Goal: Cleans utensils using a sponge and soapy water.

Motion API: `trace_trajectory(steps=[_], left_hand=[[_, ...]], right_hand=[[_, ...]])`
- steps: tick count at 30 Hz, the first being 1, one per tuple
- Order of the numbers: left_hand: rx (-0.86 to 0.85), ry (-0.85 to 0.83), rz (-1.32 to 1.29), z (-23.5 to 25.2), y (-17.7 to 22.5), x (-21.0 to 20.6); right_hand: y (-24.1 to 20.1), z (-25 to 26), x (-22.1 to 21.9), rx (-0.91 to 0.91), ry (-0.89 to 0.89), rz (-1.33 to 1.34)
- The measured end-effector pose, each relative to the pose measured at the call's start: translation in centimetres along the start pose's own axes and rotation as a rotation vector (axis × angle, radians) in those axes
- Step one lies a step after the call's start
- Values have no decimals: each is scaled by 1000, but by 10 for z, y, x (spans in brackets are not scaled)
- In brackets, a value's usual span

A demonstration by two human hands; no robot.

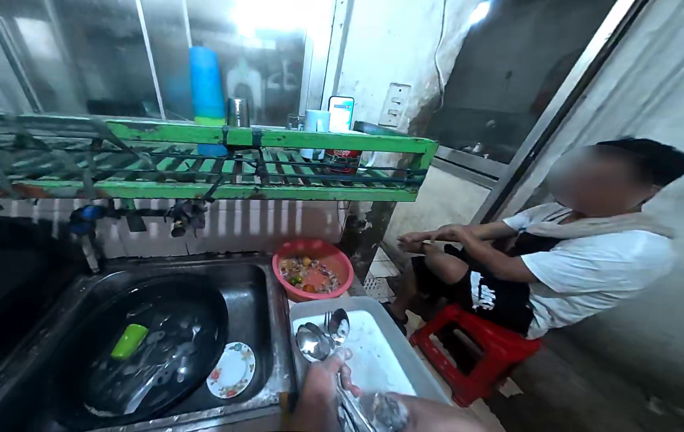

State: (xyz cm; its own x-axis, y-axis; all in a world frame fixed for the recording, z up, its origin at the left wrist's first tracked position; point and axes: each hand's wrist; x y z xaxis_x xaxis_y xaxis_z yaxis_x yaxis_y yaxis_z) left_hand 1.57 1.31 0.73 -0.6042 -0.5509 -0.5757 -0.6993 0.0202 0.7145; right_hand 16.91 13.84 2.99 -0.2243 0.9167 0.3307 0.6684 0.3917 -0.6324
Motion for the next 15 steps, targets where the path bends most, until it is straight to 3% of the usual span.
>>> trace_trajectory(steps=[2, 5, 8, 10, 12, 15], left_hand=[[56, 14, 116, 2, 0, -1], [149, -1, 275, -2, -3, -10], [153, -6, 340, -6, -4, -13], [93, 58, 361, -7, -4, -14], [82, 109, 389, -6, -4, -12], [145, 141, 452, 0, -6, -8]], right_hand=[[-3, -10, 13, -1, 223, 124], [-25, -8, 16, 169, 508, 411], [-38, 11, 9, 186, 701, 370], [-33, 26, -1, 221, 840, 480], [-32, 34, -13, 214, 845, 560], [-37, 34, -13, 120, 731, 363]])
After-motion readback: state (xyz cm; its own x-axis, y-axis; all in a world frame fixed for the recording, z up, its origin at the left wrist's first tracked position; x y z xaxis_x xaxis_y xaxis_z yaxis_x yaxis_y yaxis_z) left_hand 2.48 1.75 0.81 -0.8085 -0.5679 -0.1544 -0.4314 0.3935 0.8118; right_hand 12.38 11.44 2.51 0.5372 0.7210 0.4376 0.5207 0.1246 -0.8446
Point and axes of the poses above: each hand's wrist, its own z-axis towards the middle knuckle, its own x-axis out of the back of the hand, y = z × x, and after that the axes turned 8 degrees about -y, right-handed
